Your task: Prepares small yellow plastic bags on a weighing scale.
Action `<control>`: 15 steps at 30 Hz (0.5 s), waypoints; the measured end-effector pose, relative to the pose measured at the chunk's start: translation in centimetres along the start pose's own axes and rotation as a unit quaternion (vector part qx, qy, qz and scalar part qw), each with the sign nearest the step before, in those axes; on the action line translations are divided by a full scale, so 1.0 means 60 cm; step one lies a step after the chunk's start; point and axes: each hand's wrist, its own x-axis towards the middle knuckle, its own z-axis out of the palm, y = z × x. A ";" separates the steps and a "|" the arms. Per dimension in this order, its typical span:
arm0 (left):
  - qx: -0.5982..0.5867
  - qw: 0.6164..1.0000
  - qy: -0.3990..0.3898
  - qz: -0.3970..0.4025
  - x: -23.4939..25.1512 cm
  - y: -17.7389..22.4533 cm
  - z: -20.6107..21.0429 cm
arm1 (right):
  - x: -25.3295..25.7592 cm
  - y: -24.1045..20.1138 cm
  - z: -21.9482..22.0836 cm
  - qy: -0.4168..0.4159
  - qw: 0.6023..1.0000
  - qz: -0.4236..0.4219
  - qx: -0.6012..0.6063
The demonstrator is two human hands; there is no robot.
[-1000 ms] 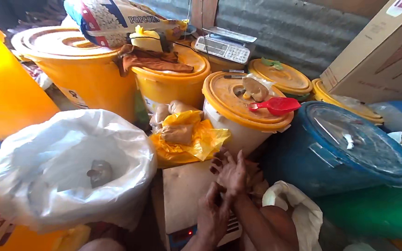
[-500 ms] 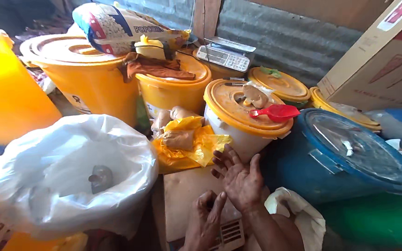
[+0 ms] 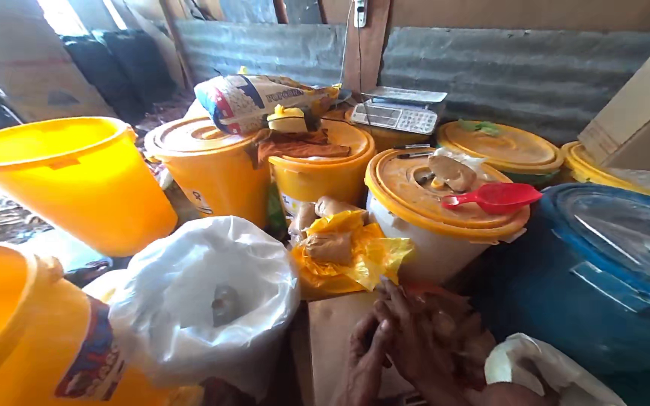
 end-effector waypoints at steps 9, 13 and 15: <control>-0.071 0.978 0.108 -0.165 -0.003 0.014 0.005 | -0.012 0.002 0.021 0.044 0.904 -0.165 -0.392; -0.088 0.971 0.148 -0.164 0.006 0.002 0.004 | -0.029 0.007 0.047 0.035 0.902 -0.163 -0.399; -0.099 0.966 0.165 -0.174 0.007 0.000 0.008 | -0.032 0.009 0.051 0.032 0.898 -0.159 -0.408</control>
